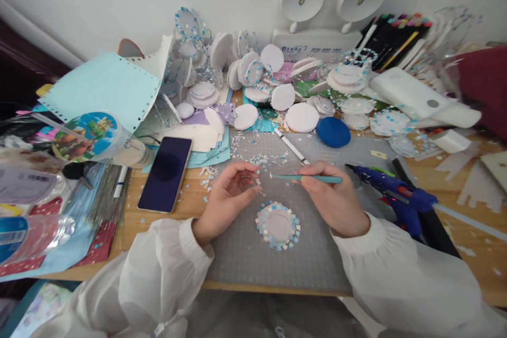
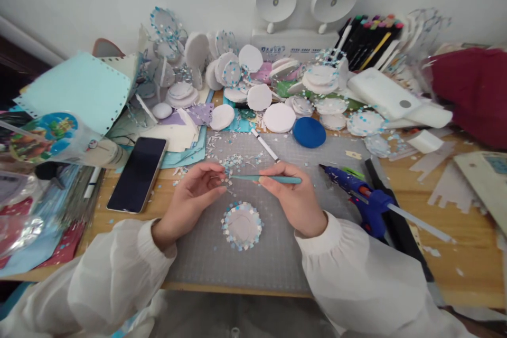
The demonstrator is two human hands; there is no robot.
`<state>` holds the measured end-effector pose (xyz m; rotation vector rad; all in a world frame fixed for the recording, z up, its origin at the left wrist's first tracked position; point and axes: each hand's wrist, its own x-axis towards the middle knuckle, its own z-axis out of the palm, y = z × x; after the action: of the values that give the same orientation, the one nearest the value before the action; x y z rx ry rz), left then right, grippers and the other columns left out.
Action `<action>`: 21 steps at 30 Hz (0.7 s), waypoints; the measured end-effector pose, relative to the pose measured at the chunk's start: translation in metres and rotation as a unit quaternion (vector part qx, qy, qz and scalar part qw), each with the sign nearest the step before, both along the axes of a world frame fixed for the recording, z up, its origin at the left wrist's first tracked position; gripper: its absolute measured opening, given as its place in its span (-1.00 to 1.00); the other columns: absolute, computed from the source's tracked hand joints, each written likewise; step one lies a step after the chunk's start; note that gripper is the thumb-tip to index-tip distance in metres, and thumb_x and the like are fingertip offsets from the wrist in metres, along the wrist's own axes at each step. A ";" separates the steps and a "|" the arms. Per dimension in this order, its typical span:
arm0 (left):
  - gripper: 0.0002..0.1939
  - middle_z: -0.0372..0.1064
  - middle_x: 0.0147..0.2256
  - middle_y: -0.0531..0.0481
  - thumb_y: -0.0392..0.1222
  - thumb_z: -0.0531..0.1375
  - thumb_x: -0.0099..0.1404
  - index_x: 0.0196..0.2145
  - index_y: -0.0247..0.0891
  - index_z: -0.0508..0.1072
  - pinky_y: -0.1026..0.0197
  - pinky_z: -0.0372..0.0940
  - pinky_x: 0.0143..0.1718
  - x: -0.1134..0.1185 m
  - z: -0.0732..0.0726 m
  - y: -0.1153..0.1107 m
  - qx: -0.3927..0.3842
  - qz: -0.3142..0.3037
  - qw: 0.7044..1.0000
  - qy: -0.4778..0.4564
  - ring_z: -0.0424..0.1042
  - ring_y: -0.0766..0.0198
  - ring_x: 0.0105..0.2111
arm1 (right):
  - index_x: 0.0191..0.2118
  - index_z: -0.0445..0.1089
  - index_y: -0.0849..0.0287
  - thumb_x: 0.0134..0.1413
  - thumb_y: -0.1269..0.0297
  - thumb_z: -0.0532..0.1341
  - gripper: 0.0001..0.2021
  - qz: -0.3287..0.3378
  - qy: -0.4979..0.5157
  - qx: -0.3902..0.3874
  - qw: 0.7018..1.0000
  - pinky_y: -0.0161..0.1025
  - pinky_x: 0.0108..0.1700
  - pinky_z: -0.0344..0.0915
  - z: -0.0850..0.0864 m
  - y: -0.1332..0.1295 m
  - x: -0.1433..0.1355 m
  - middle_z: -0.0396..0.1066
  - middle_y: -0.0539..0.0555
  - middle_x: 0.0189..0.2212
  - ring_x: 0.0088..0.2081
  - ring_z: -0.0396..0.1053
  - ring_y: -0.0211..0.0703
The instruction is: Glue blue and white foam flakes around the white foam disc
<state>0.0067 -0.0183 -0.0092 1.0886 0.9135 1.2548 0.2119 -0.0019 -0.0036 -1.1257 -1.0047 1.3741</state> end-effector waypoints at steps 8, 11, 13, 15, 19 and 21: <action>-0.71 0.21 -0.19 -0.04 -0.49 0.15 0.18 -0.16 -0.23 0.40 0.24 0.26 -0.19 -0.001 -0.002 -0.004 0.114 -0.014 0.989 0.098 0.31 0.36 -0.28 | -0.47 0.47 0.04 -0.25 0.21 0.43 -0.84 0.014 0.027 -0.009 1.000 -0.23 -0.30 0.33 0.003 0.001 -0.002 0.46 -0.05 -0.51 -0.41 0.42 -0.22; -0.70 0.19 -0.18 -0.04 -0.52 0.14 0.18 -0.17 -0.23 0.40 0.25 0.26 -0.21 -0.001 0.000 -0.006 0.148 -0.008 0.978 0.145 0.28 0.37 -0.29 | -0.47 0.48 0.04 -0.27 0.23 0.44 -0.83 0.009 0.025 -0.012 1.000 -0.24 -0.32 0.32 0.004 0.000 -0.001 0.46 -0.05 -0.51 -0.42 0.41 -0.23; -0.69 0.19 -0.20 -0.03 -0.53 0.14 0.17 -0.17 -0.24 0.41 0.27 0.26 -0.21 -0.001 0.001 -0.006 0.158 0.001 0.973 0.166 0.27 0.38 -0.30 | -0.48 0.48 0.04 -0.28 0.22 0.44 -0.83 0.006 0.024 -0.013 1.000 -0.25 -0.33 0.31 0.004 0.000 -0.001 0.46 -0.05 -0.50 -0.42 0.40 -0.24; -0.69 0.18 -0.18 -0.04 -0.53 0.15 0.18 -0.16 -0.23 0.42 0.28 0.29 -0.21 0.000 0.002 -0.006 0.159 0.007 0.972 0.173 0.28 0.38 -0.29 | -0.48 0.48 0.05 -0.28 0.22 0.44 -0.83 0.006 0.025 -0.013 1.000 -0.26 -0.34 0.30 0.004 0.000 -0.001 0.45 -0.05 -0.51 -0.42 0.39 -0.25; -0.75 0.17 -0.10 -0.09 -0.43 0.22 0.18 -0.17 -0.24 0.43 0.26 0.39 -0.20 0.001 0.002 -0.007 0.135 0.022 0.981 0.135 0.33 0.28 -0.14 | -0.48 0.48 0.05 -0.28 0.21 0.45 -0.82 0.003 0.020 -0.009 1.000 -0.26 -0.35 0.30 0.005 0.000 -0.001 0.44 -0.05 -0.52 -0.44 0.38 -0.26; -0.77 0.17 -0.07 -0.11 -0.38 0.26 0.17 -0.18 -0.25 0.44 0.22 0.43 -0.17 0.002 0.001 -0.006 0.107 0.027 0.987 0.115 0.34 0.22 -0.09 | -0.48 0.48 0.06 -0.28 0.21 0.45 -0.82 0.001 0.018 -0.010 1.000 -0.26 -0.35 0.30 0.005 0.001 -0.002 0.43 -0.06 -0.52 -0.44 0.37 -0.27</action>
<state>0.0083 -0.0247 -0.0080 1.4091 1.0013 1.3131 0.2103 -0.0012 0.0015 -1.1112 -0.9679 1.4045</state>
